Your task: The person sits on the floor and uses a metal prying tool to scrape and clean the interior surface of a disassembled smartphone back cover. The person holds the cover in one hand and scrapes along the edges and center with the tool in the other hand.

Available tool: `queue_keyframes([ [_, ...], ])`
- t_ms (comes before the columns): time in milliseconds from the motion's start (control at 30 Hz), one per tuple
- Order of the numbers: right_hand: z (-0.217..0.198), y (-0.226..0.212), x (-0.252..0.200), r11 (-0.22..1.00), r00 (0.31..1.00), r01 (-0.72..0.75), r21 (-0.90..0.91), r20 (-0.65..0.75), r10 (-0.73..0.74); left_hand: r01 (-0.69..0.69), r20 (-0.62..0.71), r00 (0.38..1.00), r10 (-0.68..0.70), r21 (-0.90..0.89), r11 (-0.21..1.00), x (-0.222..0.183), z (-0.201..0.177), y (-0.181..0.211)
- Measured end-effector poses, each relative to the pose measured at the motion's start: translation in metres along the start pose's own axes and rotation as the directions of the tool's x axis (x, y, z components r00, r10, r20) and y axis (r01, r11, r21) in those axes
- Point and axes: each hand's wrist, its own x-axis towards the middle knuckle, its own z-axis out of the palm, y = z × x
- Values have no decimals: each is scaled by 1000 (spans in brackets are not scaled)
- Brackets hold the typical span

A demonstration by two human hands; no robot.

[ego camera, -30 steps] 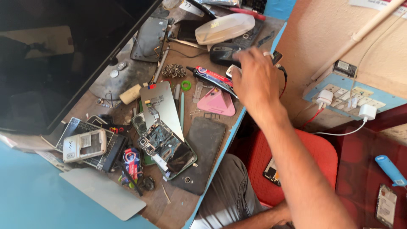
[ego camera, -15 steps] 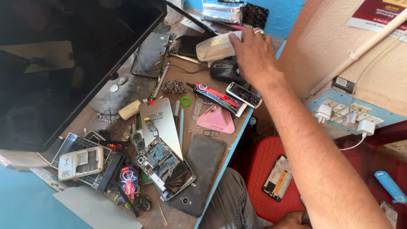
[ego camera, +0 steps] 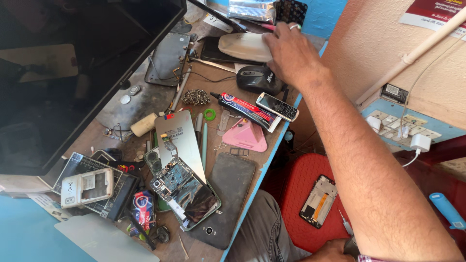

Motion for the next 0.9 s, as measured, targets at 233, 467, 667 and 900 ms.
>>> queue_keyframes([
  [233,6,22,-11,998,997,7,65,-77,-2,1,10,1000,-1,9,1000,0,3,0],
  [467,-5,46,-51,999,983,41,7,-181,-39,-44,-26,999,45,26,999,-2,8,2],
  [667,5,27,-62,995,974,97,9,-208,-94,99,-77,992,-101,-32,995,-6,12,8],
  [900,-24,14,-90,990,906,137,19,-407,-117,99,-72,992,-108,-112,989,1,15,6],
])
